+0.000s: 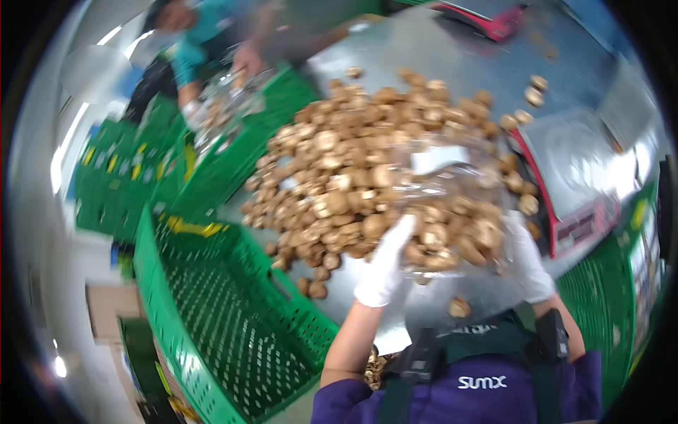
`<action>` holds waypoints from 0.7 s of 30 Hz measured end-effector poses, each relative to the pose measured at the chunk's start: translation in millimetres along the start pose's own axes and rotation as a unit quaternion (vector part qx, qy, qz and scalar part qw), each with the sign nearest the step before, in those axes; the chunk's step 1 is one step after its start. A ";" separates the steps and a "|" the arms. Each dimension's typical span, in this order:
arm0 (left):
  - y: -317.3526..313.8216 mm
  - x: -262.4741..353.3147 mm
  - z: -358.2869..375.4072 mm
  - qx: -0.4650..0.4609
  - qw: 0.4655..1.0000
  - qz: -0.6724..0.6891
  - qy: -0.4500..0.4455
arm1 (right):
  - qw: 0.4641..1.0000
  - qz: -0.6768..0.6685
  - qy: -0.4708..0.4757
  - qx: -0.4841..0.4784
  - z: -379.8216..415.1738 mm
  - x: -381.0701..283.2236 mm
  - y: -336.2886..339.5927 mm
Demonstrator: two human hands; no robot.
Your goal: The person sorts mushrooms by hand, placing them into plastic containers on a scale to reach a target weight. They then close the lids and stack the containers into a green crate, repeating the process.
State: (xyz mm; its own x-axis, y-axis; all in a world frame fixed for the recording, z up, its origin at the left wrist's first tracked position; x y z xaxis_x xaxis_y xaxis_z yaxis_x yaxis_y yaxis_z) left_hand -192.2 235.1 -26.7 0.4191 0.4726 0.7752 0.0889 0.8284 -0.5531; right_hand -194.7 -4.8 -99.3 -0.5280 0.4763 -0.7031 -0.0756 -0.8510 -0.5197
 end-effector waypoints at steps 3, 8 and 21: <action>-9.9 17.6 9.8 -0.044 0.982 -0.180 -0.024 | 0.969 0.033 0.029 -0.245 9.4 -40.7 -49.8; -1.4 -10.8 -12.2 -0.098 0.949 -0.301 -0.017 | 0.946 0.068 0.042 -0.313 -13.8 -45.6 -78.4; 150.4 261.5 140.3 0.358 0.719 -0.180 -0.568 | 0.949 0.024 0.061 -0.307 -5.2 -35.6 -78.2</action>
Point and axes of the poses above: each hand's wrist, its own z-axis away from the middle knuckle, its own y-axis out of the back of the hand, x = y × z, the point moved 8 cm from there along -z, towards the middle knuckle, and after that the axes turned 6 degrees about -x, right-handed, at the moved point
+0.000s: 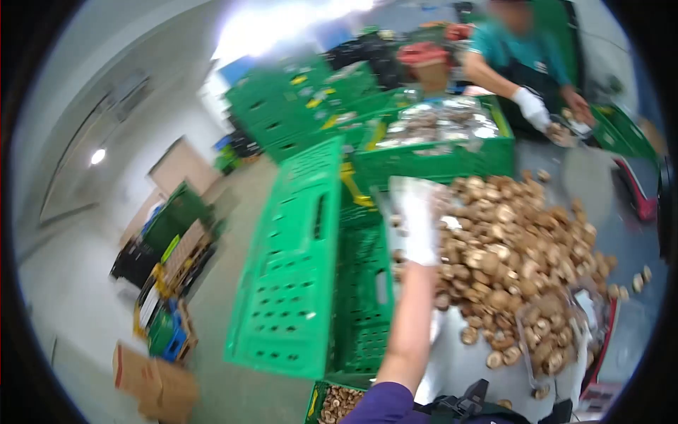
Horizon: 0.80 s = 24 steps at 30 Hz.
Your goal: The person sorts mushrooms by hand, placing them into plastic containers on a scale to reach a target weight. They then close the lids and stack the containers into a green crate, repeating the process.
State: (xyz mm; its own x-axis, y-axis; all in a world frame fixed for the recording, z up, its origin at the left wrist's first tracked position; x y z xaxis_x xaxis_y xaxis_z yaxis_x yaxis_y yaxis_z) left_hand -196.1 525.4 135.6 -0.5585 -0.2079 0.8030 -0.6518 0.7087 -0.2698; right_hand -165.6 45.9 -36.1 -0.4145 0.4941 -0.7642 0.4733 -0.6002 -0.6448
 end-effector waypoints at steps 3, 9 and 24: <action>77.9 -24.8 -54.0 0.284 0.954 0.065 -0.066 | 0.997 -0.035 0.029 0.057 20.0 -8.2 1.1; -111.0 -101.8 54.9 -0.189 0.958 -0.043 0.209 | 0.975 -0.037 0.056 0.214 50.2 -4.1 41.4; -207.3 -65.2 189.0 -0.455 0.847 -0.066 0.267 | 0.940 0.013 0.093 0.328 87.8 -58.8 22.5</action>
Point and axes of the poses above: each hand's wrist, its own z-axis away from the middle knuckle, its own y-axis out of the back of the hand, x = y × z, the point moved 8 cm from there along -z, towards the middle knuckle, and after that the axes turned 6 degrees about -x, right-handed, at the moved point
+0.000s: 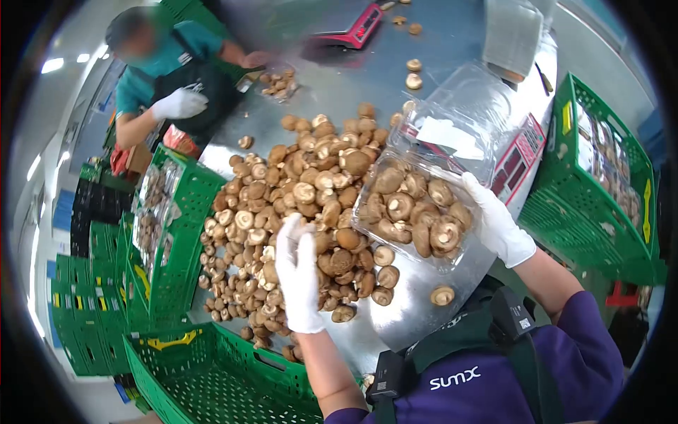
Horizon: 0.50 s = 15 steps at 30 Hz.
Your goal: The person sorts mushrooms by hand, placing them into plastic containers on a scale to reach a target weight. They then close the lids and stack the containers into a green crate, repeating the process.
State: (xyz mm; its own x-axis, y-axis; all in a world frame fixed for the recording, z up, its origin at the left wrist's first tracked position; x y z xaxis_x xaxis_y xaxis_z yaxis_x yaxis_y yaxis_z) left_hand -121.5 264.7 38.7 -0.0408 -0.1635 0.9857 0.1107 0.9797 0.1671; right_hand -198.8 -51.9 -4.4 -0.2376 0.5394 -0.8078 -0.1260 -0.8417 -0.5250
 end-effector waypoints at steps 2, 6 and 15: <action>-38.6 2.5 9.9 -0.058 0.998 -0.010 -0.009 | 1.000 -0.003 0.013 0.020 2.4 -4.3 6.2; -100.1 9.4 19.1 -0.110 0.993 -0.034 -0.018 | 0.995 -0.062 0.037 0.074 8.1 -22.9 27.3; -218.6 24.5 -0.9 -0.149 0.972 -0.149 -0.102 | 0.978 -0.051 0.184 0.085 -26.3 -164.1 126.8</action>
Point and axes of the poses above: each hand's wrist, its own z-axis away from the middle knuckle, its own y-axis out of the back of the hand, x = y × z, the point moved 8 cm from there along -z, towards the middle knuckle, and after that the axes turned 6 degrees about -x, right-handed, at the moved point
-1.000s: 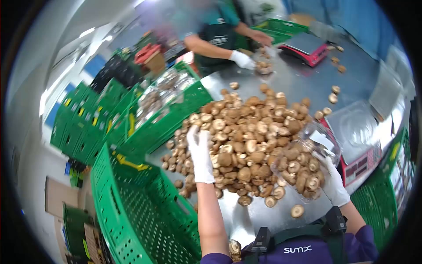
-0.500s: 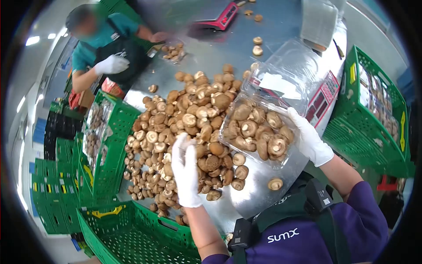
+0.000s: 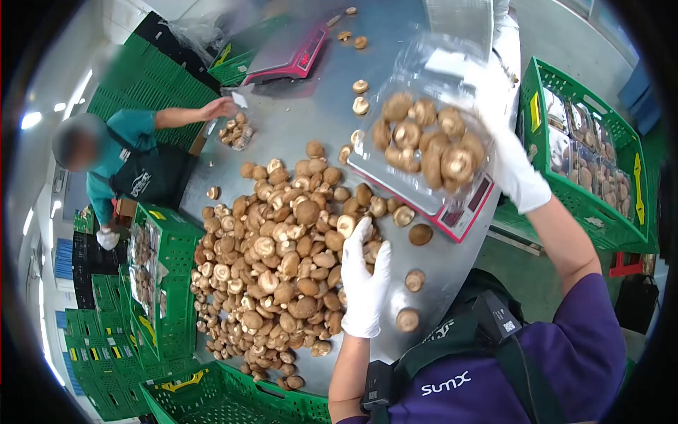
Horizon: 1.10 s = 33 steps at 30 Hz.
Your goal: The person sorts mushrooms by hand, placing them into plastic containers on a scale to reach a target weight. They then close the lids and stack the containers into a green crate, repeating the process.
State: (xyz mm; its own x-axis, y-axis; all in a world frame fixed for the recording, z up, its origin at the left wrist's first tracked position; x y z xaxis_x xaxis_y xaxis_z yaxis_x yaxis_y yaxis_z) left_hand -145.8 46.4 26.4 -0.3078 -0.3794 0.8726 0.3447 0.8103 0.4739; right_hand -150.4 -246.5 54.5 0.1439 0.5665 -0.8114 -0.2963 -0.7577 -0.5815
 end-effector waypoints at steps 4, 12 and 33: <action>-52.5 40.8 -55.0 0.028 0.988 -0.118 -0.098 | 0.978 0.165 0.131 -0.007 -76.0 -46.7 65.2; -132.5 37.9 -114.5 -0.057 0.939 -0.279 -0.195 | 0.960 0.213 0.179 -0.026 -130.1 -67.5 89.9; -111.4 28.0 -182.2 -0.093 0.983 -0.087 -0.135 | 0.435 0.628 0.528 -0.371 -95.6 -43.0 -4.6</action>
State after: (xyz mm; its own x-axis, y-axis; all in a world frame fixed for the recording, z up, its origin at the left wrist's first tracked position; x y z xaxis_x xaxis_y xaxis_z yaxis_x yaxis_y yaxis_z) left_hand -31.2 -135.9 19.6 -0.5918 -0.3531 0.7246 0.4137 0.6384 0.6490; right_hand -64.9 -298.4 86.5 0.7776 -0.6138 0.1365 -0.4379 -0.3728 0.8181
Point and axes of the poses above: each hand's wrist, its own z-axis away from the middle knuckle, its own y-axis out of the back of the hand, x = y × z, the point moved 8 cm from there along -z, towards the middle knuckle, and after that the axes turned 6 degrees about -x, right-handed, at the moved point
